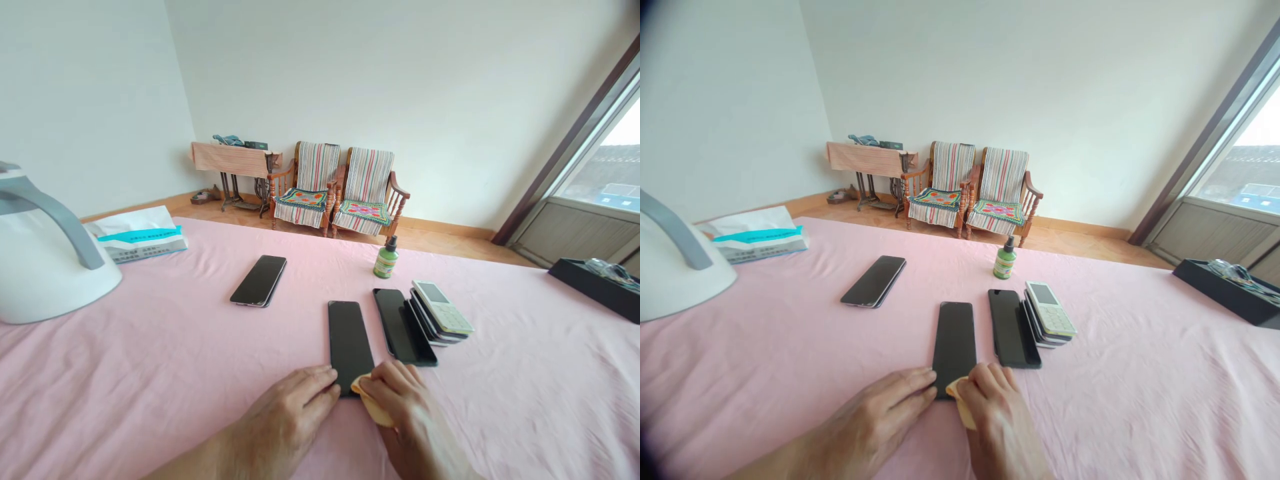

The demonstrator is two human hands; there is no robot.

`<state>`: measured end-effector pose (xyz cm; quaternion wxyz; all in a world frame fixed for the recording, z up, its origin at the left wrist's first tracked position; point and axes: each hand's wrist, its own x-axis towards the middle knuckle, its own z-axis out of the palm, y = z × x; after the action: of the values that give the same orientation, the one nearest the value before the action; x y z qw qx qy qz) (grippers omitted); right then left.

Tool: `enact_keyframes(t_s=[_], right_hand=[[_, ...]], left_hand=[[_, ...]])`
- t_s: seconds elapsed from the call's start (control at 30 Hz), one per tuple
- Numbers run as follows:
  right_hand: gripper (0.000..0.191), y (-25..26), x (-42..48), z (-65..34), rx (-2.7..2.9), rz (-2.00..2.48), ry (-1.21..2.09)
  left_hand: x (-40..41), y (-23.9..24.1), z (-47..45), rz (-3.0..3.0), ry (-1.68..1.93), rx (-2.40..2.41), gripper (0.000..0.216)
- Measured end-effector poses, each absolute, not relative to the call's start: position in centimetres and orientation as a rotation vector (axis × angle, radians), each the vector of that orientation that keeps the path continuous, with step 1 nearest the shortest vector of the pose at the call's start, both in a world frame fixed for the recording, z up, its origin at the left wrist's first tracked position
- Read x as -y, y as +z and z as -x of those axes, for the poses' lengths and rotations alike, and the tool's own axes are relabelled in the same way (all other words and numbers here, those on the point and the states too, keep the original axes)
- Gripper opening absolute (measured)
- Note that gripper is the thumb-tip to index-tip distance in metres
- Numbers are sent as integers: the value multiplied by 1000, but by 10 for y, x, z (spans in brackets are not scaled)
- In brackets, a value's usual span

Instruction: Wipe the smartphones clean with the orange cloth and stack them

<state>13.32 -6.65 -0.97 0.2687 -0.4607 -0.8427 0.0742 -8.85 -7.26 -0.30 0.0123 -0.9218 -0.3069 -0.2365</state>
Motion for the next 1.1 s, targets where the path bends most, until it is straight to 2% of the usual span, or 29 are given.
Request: enact_keyframes(t_s=[0.27, 0.47, 0.73, 0.93, 1.1], right_hand=[[29, -10, 45, -128, 2193, 1283, 197], [31, -15, 67, -129, 2214, 1227, 266], [25, -6, 34, -128, 2205, 1301, 130], [36, -23, 69, -140, 2203, 1156, 310], [32, -23, 58, -141, 2076, 1201, 309]], left_hand=[[73, 1, 88, 2893, -748, 959, 32], [73, -1, 88, 2938, -697, 1003, 32], [74, -2, 88, 2883, -748, 990, 35], [74, -8, 86, 2847, -821, 993, 37], [74, -3, 87, 2869, -811, 961, 39]])
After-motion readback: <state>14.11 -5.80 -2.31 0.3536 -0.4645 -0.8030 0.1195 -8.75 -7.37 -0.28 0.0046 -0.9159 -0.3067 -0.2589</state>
